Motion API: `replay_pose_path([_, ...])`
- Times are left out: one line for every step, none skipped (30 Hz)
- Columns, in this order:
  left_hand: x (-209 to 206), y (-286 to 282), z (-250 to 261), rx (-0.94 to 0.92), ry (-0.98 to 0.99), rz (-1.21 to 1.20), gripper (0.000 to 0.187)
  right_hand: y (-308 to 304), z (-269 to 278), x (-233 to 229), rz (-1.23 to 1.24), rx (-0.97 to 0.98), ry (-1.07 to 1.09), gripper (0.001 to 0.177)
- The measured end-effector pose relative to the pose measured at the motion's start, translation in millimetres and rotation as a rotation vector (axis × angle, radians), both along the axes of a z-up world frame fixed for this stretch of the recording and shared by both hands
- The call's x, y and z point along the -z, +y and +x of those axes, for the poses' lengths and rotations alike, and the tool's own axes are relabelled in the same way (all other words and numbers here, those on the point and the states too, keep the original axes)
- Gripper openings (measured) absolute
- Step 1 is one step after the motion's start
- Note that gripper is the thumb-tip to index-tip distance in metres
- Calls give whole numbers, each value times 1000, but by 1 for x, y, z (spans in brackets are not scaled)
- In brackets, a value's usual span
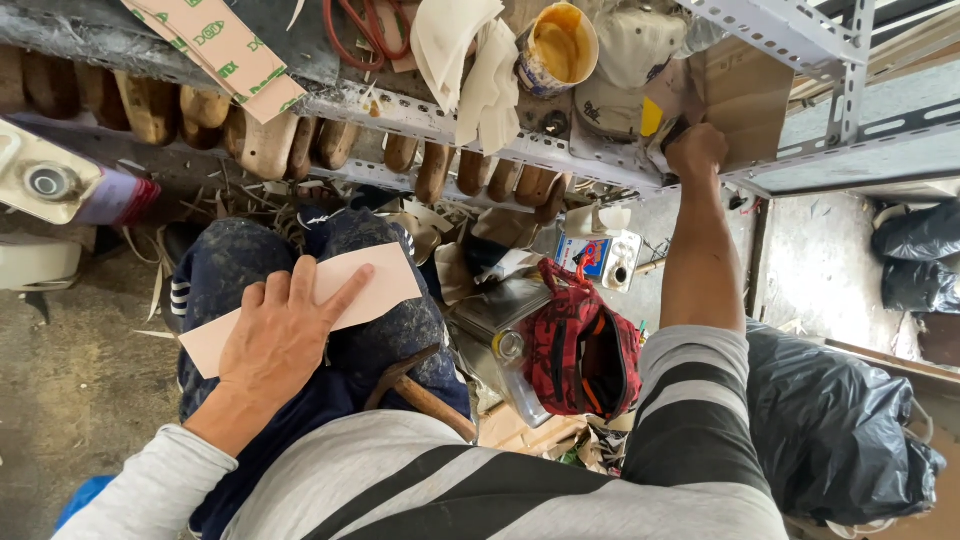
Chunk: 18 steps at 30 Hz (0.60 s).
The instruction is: The person is hammering leather pieces onto shoe lasts to shape and secure them during the shoemaking process.
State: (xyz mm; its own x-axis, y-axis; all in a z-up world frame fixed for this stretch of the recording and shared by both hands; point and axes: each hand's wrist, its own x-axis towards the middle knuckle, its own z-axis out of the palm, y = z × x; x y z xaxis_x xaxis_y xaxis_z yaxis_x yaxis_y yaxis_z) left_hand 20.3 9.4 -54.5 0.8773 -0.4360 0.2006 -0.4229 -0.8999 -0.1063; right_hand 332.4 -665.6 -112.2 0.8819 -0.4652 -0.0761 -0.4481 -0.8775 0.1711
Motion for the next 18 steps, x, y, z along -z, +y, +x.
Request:
replay_pose_path([0,0,0,1,7,-4,76,-1,-2,1,23,11,-10,20])
replay_pose_path([0,0,0,2,13,-9,76,-2,-3,1,46,22,-20,19])
replay_pose_path([0,0,0,1,13,-9,76,-8,-3,5,47,21,-20,19])
replay_pose_path([0,0,0,-1,18,-8,76,-13,-3,10,100,-20,-64,14])
replay_pose_path([0,0,0,-3,24,-7,76,-19,-3,14,154,-61,-108,11])
replay_pose_path([0,0,-1,-5,25,-8,76,-12,-5,8,154,-63,-107,11])
replay_pose_path([0,-1,-1,-7,23,-4,76,-5,-7,2,156,-58,-88,10])
replay_pose_path([0,-1,-1,-7,22,-1,75,1,-10,-3,158,-50,-68,9])
replay_pose_path([0,-1,-1,-7,24,-1,75,2,-10,-3,158,-50,-66,9])
replay_pose_path([1,-1,-1,-4,15,-2,76,3,-8,-4,107,-44,-32,9])
replay_pose_path([1,-1,0,-2,6,-2,77,4,-7,-5,55,-38,3,10])
replay_pose_path([1,-2,0,-5,4,-1,77,8,-8,-9,56,-41,1,10])
replay_pose_path([1,-2,1,-5,2,-14,77,12,-9,-13,74,-70,7,12])
replay_pose_path([1,-3,0,-7,3,-27,76,17,-10,-17,93,-101,16,15])
replay_pose_path([1,-3,0,-12,4,-26,76,12,-10,-15,94,-106,17,15])
replay_pose_path([2,-3,0,-9,-10,-30,76,7,-9,-14,86,-120,26,15])
replay_pose_path([2,-3,0,-7,-23,-34,77,3,-7,-13,78,-135,34,16])
replay_pose_path([1,-4,0,-14,-25,-32,77,2,-5,-10,79,-142,33,16])
